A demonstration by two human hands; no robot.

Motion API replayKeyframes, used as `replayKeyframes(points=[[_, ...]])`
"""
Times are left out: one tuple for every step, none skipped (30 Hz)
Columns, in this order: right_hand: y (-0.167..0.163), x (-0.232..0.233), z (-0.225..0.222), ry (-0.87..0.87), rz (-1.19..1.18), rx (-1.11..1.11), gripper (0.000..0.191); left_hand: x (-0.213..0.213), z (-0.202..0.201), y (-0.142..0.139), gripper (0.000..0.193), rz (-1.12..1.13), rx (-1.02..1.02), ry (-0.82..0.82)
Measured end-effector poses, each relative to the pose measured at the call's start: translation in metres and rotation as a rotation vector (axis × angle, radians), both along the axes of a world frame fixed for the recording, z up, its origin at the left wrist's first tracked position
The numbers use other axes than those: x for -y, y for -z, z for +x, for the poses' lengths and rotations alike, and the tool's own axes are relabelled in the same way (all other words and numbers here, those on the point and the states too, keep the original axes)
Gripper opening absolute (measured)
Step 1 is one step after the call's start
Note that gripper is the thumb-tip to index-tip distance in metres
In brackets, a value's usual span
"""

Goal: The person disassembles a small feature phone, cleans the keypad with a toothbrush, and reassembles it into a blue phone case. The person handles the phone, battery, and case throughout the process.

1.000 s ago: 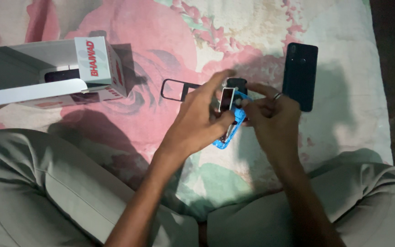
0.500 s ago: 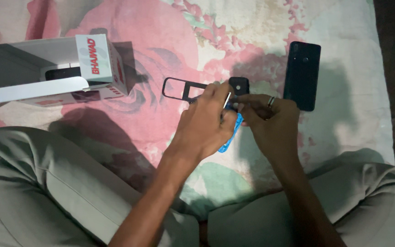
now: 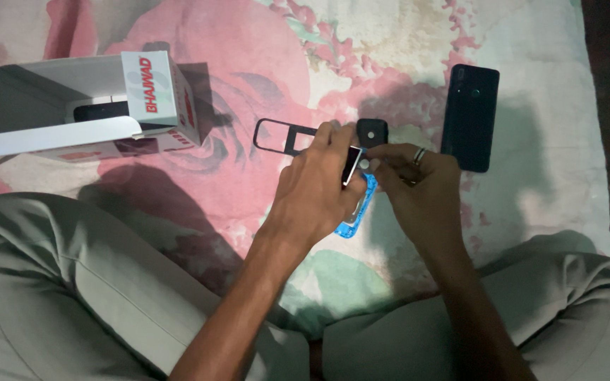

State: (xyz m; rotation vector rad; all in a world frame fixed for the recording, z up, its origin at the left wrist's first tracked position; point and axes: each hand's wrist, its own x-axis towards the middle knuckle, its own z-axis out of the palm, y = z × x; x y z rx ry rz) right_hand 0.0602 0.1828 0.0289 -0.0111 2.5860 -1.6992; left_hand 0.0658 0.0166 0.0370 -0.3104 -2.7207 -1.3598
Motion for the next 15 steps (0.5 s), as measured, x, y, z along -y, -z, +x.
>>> replayKeyframes(points=[[0.000,0.000,0.000,0.005,0.002,0.008,0.017,0.000,0.000,0.000,0.047,-0.009,0.045,0.007],[0.000,0.000,0.000,0.004,0.004,0.007,0.016,0.000,-0.001,0.001,0.045,-0.018,0.090,0.014],[0.000,0.000,0.000,0.004,0.005,0.005,0.016,0.000,-0.001,0.001,0.043,-0.027,0.134,0.021],[0.000,0.000,0.000,0.003,0.007,0.003,0.016,0.000,-0.001,0.001,0.043,-0.017,0.124,0.018],[0.000,0.000,0.000,0.015,0.030,0.009,0.015,0.000,-0.001,0.000,0.043,-0.007,0.116,0.016],[-0.001,-0.001,0.000,0.027,0.052,0.015,0.015,0.000,-0.001,0.000,0.043,0.003,0.106,0.013],[-0.001,-0.001,0.001,0.038,0.075,0.021,0.014,0.001,-0.001,-0.001,0.041,0.013,0.111,0.024],[-0.001,-0.001,0.001,0.035,0.074,0.003,0.014,0.001,0.000,-0.002,0.039,0.023,0.115,0.034],[-0.001,-0.001,0.001,0.032,0.072,-0.016,0.014,0.002,0.000,-0.004,0.037,0.033,0.118,0.045],[-0.001,-0.001,0.001,0.029,0.071,-0.035,0.013,0.002,0.000,-0.005,0.037,0.047,0.095,0.047],[0.000,-0.001,0.001,0.043,0.058,-0.034,0.014,0.002,0.000,-0.006,0.037,0.061,0.072,0.049],[0.001,-0.001,0.002,0.057,0.045,-0.034,0.014,0.002,0.001,-0.008,0.037,0.074,0.048,0.051],[0.001,0.000,0.002,0.072,0.031,-0.034,0.015,0.003,0.000,-0.009,0.037,0.078,0.081,0.056],[0.002,0.000,0.002,0.082,0.024,-0.054,0.019,0.003,0.001,-0.010,0.037,0.083,0.116,0.061],[0.003,0.000,0.002,0.091,0.018,-0.074,0.022,0.003,0.001,-0.011,0.037,0.088,0.150,0.066]])
